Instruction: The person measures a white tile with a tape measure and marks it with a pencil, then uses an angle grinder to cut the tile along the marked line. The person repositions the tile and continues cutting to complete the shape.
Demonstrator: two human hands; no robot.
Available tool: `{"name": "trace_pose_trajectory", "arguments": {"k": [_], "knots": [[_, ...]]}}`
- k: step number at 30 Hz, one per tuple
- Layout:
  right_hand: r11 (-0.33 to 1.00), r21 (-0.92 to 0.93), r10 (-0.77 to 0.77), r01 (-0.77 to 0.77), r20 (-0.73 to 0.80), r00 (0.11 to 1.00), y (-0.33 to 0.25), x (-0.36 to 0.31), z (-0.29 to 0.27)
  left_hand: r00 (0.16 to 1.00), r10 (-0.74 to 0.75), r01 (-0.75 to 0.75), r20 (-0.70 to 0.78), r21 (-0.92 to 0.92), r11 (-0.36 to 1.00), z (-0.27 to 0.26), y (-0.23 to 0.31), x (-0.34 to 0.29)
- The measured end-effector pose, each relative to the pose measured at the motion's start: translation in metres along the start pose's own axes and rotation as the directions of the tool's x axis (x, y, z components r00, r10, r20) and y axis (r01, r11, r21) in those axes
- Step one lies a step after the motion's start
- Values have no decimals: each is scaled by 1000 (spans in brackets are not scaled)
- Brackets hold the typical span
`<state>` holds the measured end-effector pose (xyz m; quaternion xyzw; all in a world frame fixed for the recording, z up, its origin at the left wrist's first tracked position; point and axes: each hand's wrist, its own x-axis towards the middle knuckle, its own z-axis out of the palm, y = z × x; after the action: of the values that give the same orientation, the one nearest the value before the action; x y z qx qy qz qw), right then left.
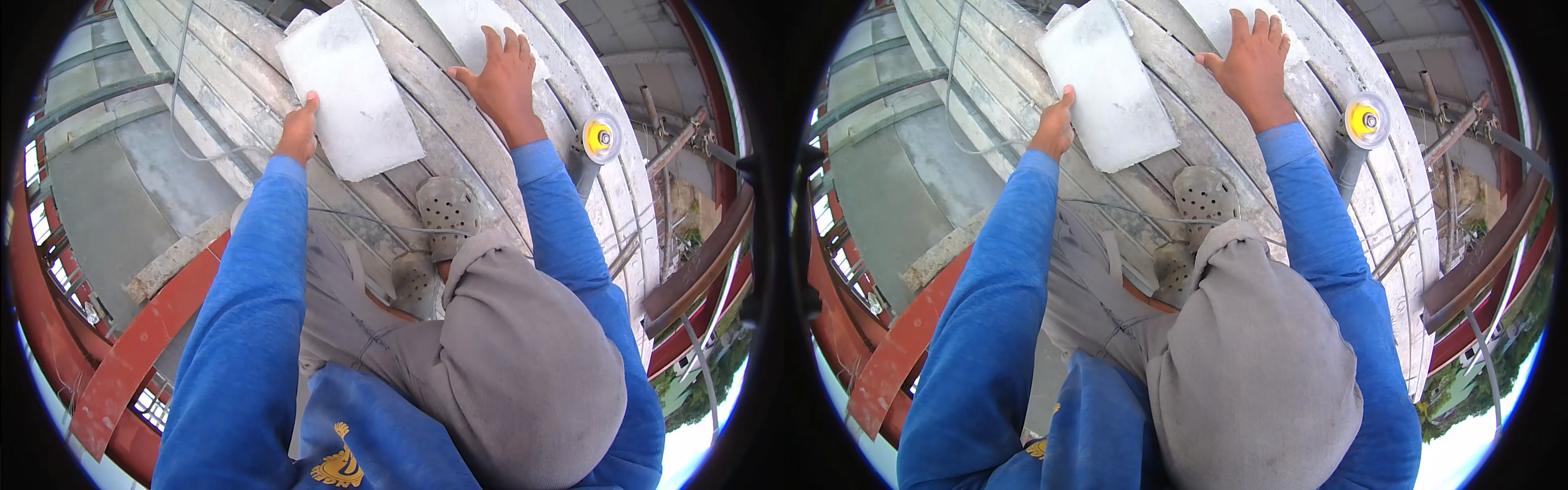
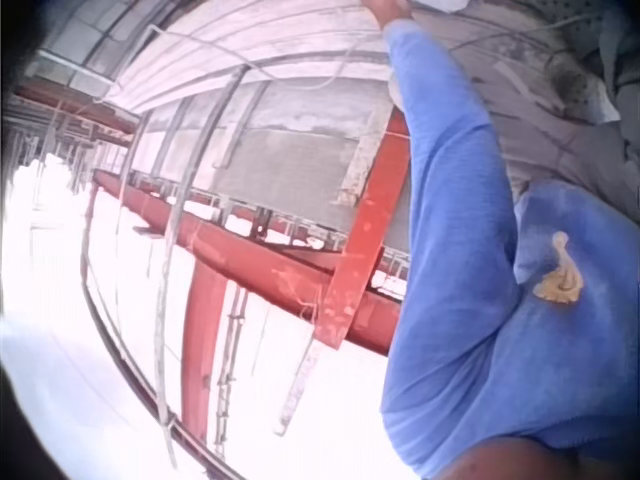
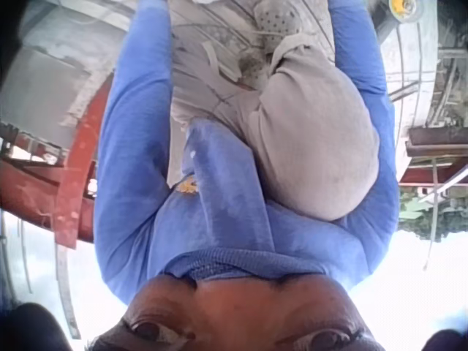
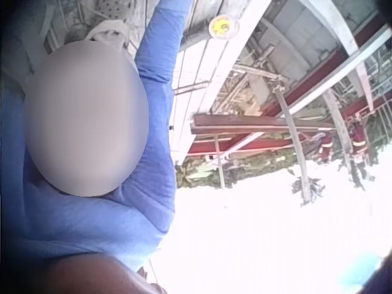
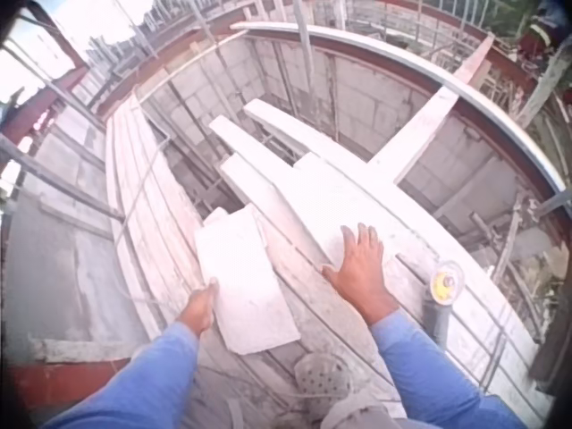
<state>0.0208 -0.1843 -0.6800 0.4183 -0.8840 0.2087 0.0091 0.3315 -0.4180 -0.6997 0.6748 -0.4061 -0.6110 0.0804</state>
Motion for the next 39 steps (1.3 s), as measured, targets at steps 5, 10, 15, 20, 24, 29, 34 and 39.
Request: {"name": "trace_pose_trajectory", "arguments": {"k": [5, 10, 15, 20, 24, 29, 34, 39], "knots": [[978, -208, 47, -15, 150, 988, 9, 49, 35, 999, 32, -32, -15, 4, 999, 12, 0, -4], [952, -303, 132, -33, 314, 940, -9, 66, 33, 999, 48, -47, -21, 45, 998, -9, -21, 15], [959, -272, 170, -77, 337, 926, -10, 73, 18, 997, 74, -73, -18, 74, 995, -1, -22, 17], [962, -227, 243, -154, 445, 862, -29, 61, -11, 992, 120, -117, -36, 76, 990, 7, -18, 2], [959, -250, 236, -136, 432, 870, -35, 17, -15, 990, 117, -110, -82, 91, 990, 17, -4, -17], [970, -189, 225, -151, 474, 852, -41, 13, -15, 980, 146, -127, -136, 139, 982, 7, -27, 0], [956, -246, 267, -161, 496, 826, -42, 26, -10, 952, 208, -145, -224, 267, 953, 29, -11, -14], [965, -190, 259, -181, 578, 774, -42, 40, -25, 945, 231, -176, -233, 235, 956, 27, -9, -23]]}}
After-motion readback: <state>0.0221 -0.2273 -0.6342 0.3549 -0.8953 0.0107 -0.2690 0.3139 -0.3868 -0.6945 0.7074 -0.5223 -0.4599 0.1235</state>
